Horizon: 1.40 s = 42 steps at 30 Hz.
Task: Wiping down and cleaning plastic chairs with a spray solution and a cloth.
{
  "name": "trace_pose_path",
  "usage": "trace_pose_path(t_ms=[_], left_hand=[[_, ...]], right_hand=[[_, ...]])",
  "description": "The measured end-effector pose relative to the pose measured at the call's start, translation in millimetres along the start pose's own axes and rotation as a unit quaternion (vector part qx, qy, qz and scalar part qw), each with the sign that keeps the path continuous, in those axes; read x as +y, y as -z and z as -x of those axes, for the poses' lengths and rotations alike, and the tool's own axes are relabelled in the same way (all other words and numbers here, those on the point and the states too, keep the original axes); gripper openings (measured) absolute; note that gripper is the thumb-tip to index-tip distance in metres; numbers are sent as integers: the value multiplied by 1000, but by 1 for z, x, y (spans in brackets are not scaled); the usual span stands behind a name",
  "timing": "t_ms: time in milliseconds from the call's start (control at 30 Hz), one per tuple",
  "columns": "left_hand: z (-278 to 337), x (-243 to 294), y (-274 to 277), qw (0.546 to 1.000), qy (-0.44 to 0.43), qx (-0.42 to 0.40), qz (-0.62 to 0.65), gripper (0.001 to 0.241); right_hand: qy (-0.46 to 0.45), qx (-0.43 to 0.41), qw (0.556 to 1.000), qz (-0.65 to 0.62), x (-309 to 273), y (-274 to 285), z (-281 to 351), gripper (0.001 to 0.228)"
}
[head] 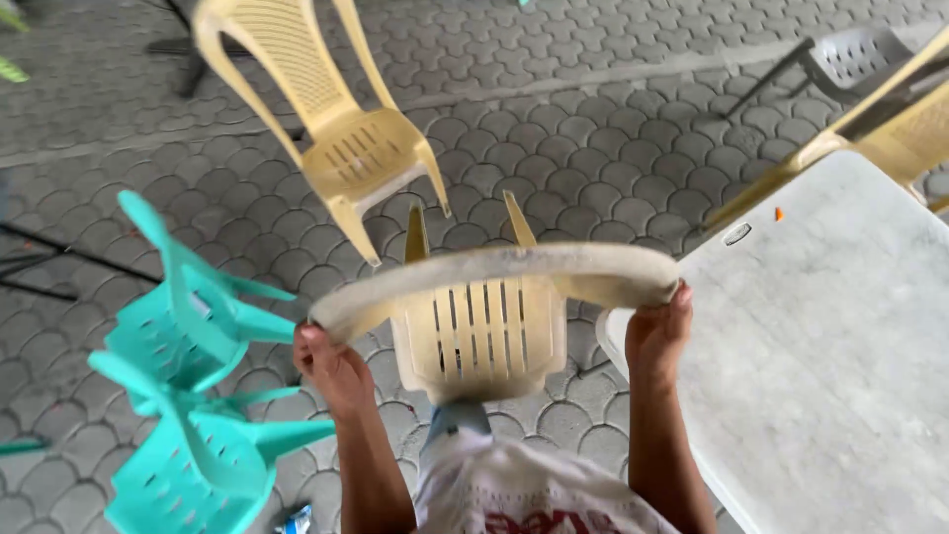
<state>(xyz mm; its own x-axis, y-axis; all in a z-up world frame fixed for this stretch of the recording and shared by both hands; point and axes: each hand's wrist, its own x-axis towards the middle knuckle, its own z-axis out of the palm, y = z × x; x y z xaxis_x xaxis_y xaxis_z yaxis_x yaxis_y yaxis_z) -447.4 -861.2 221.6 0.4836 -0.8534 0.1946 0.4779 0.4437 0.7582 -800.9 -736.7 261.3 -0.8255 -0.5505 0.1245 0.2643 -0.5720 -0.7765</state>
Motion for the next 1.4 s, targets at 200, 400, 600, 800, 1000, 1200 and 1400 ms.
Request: trace_pose_path(t_ms=[200,400,600,800,1000,1200,1400], left_hand=[[-109,-68,-183,972,58,-112,199,11],[-182,-182,-317,965,125,-218,71,19],[-195,-343,-454,941,172,-270,111,22],[-215,-482,-621,923,210,-318,61,32],[-239,-582,-761,926,238,-290,42,40],[-249,-712,-892,932,246,-263,46,29],[-273,-866,-1096,913,243,-317,84,30]], right_hand=[[79,95,992,-27,51,-39,-128,32],[161,198,967,-2,55,-45,-235,51],[223,263,938,23,85,2,-379,62],[222,312,923,43,86,-7,-572,53],[237,314,919,39,86,-19,-732,50],[219,310,922,80,130,21,-908,59],[259,286,918,88,160,58,-1140,55]])
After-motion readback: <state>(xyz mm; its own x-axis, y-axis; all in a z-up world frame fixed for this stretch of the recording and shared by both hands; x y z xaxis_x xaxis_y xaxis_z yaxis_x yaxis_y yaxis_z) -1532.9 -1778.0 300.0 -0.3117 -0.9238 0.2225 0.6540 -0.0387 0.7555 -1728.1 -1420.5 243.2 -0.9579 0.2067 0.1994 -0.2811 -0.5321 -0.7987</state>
